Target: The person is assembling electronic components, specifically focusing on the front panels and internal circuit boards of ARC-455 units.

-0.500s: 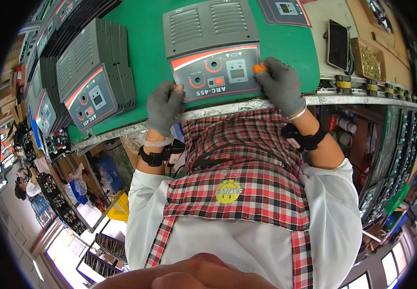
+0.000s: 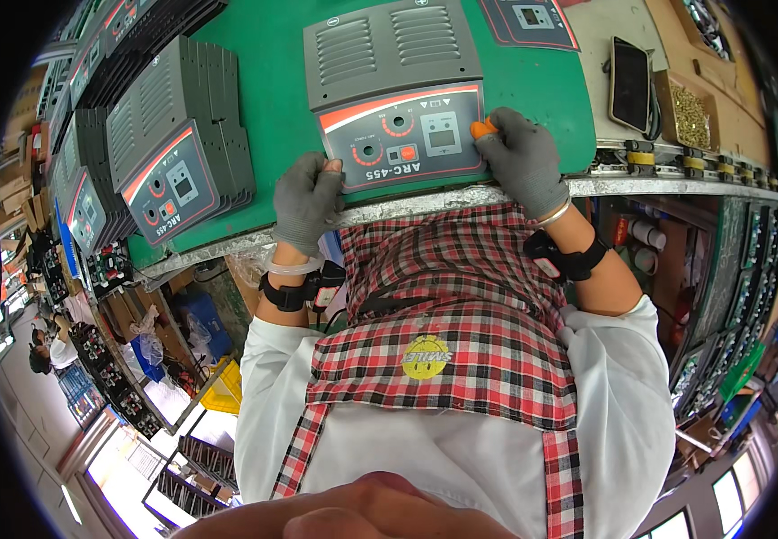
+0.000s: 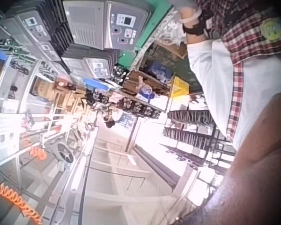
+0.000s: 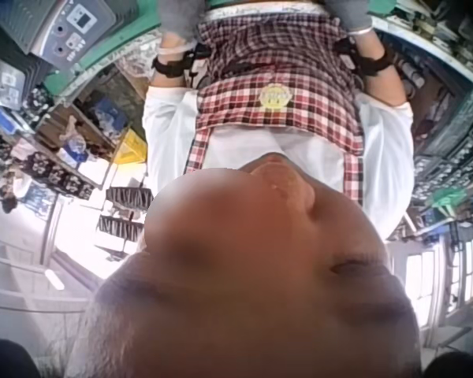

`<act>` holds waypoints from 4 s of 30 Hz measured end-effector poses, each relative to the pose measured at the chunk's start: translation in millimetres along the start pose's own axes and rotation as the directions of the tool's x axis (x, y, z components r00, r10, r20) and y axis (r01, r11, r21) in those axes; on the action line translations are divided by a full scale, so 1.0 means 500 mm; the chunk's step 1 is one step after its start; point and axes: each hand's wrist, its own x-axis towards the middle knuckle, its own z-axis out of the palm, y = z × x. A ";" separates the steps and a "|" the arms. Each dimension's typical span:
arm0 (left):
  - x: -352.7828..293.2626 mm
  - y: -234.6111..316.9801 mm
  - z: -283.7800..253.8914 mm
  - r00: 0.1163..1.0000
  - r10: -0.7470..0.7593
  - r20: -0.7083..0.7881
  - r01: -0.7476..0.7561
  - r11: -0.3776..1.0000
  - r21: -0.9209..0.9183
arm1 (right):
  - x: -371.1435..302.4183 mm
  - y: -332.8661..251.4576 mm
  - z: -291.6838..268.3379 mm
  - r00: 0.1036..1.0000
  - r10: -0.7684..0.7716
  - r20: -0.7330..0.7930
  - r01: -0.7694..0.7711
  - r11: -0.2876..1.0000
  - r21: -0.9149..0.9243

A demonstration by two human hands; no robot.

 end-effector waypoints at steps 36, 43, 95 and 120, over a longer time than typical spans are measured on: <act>-0.003 0.006 0.001 1.000 -0.012 -0.016 0.012 0.999 -0.052 | -0.002 -0.001 0.000 0.998 -0.062 -0.018 0.062 0.998 -0.015; 0.000 0.009 -0.003 0.997 -0.070 0.021 0.071 0.997 -0.018 | 0.000 -0.003 0.000 0.999 -0.041 -0.015 0.041 0.998 -0.041; -0.020 -0.150 -0.349 0.696 -0.110 -0.710 -0.072 0.973 -0.221 | 0.077 -0.402 0.217 0.822 -0.435 0.369 0.390 0.900 0.193; -0.053 -0.058 -0.036 0.730 0.680 -0.071 -0.593 0.681 0.430 | 0.506 -0.244 -0.039 0.946 -0.247 0.208 0.321 0.635 -0.703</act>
